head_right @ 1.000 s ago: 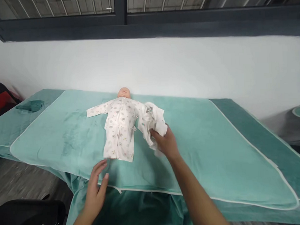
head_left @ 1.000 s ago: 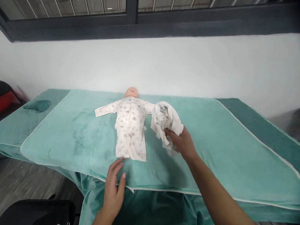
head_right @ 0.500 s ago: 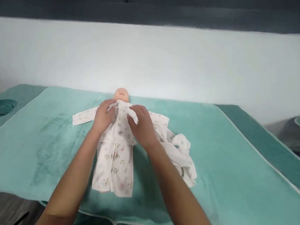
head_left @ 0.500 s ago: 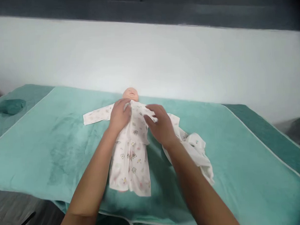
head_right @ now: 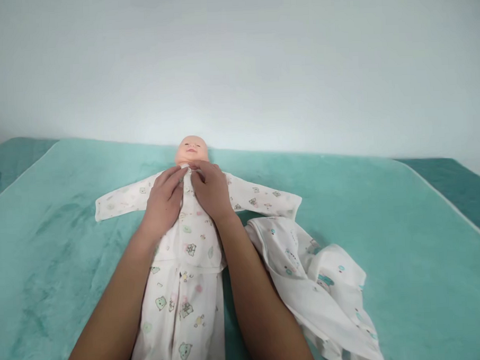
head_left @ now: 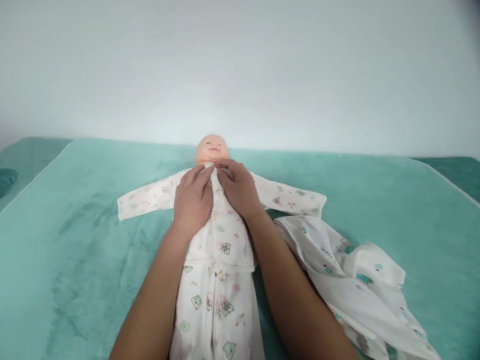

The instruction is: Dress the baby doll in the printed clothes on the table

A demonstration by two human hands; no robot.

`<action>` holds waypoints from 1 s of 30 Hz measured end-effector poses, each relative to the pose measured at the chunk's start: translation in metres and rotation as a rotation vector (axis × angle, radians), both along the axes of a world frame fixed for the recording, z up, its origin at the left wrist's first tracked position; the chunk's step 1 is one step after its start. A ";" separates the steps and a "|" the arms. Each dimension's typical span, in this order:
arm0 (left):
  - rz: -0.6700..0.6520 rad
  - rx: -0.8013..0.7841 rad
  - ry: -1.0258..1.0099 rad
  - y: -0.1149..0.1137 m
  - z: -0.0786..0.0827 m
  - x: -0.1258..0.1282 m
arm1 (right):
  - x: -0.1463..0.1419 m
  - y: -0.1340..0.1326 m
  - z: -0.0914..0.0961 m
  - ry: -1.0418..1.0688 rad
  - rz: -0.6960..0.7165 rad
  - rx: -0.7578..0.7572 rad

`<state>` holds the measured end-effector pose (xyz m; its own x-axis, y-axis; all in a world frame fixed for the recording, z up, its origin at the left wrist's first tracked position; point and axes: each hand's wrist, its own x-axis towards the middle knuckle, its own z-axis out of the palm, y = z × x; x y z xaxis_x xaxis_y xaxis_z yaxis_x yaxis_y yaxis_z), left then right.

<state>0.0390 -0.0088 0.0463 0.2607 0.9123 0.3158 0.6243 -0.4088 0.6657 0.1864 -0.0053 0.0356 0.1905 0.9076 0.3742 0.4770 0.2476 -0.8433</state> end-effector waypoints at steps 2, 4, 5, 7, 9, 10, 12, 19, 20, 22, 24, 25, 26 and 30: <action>0.000 -0.007 -0.007 0.000 0.001 0.000 | -0.001 0.002 0.000 0.008 0.009 -0.006; 0.008 -0.010 -0.010 -0.001 0.001 0.000 | -0.001 0.003 0.000 -0.002 0.015 -0.020; 0.012 -0.011 -0.010 -0.001 0.000 -0.001 | -0.001 0.004 -0.001 -0.018 0.011 -0.029; 0.015 -0.010 -0.007 0.000 -0.001 -0.001 | -0.002 0.005 -0.002 -0.065 -0.015 -0.052; 0.017 -0.011 -0.004 0.001 -0.002 -0.001 | -0.002 0.005 -0.004 -0.097 -0.047 -0.082; 0.020 -0.016 -0.002 0.001 -0.003 0.000 | -0.002 0.005 -0.004 -0.103 -0.059 -0.097; 0.025 -0.031 0.005 0.000 -0.002 0.000 | -0.002 0.006 -0.005 -0.102 -0.067 -0.130; 0.026 -0.065 -0.009 -0.002 0.001 0.000 | 0.001 0.008 -0.004 -0.019 -0.046 -0.149; 0.027 -0.063 -0.011 -0.002 0.000 0.000 | 0.001 0.008 -0.004 0.000 -0.040 -0.143; 0.034 -0.063 -0.004 -0.001 -0.001 0.001 | 0.001 0.007 -0.003 0.039 -0.030 -0.132; 0.046 -0.075 0.003 0.000 -0.002 0.002 | 0.001 0.006 -0.002 0.069 -0.027 -0.121; 0.050 -0.081 0.007 0.001 -0.002 0.002 | 0.001 0.005 -0.002 0.078 -0.029 -0.117; 0.051 -0.085 0.013 0.001 -0.002 0.002 | 0.001 0.005 -0.002 0.083 -0.034 -0.115; 0.047 -0.081 0.058 -0.001 0.002 0.003 | 0.000 0.005 -0.002 0.090 -0.047 -0.109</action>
<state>0.0419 -0.0098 0.0484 0.2328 0.9458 0.2266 0.6797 -0.3249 0.6577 0.1867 0.0001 0.0337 0.2616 0.9314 0.2532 0.4072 0.1313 -0.9039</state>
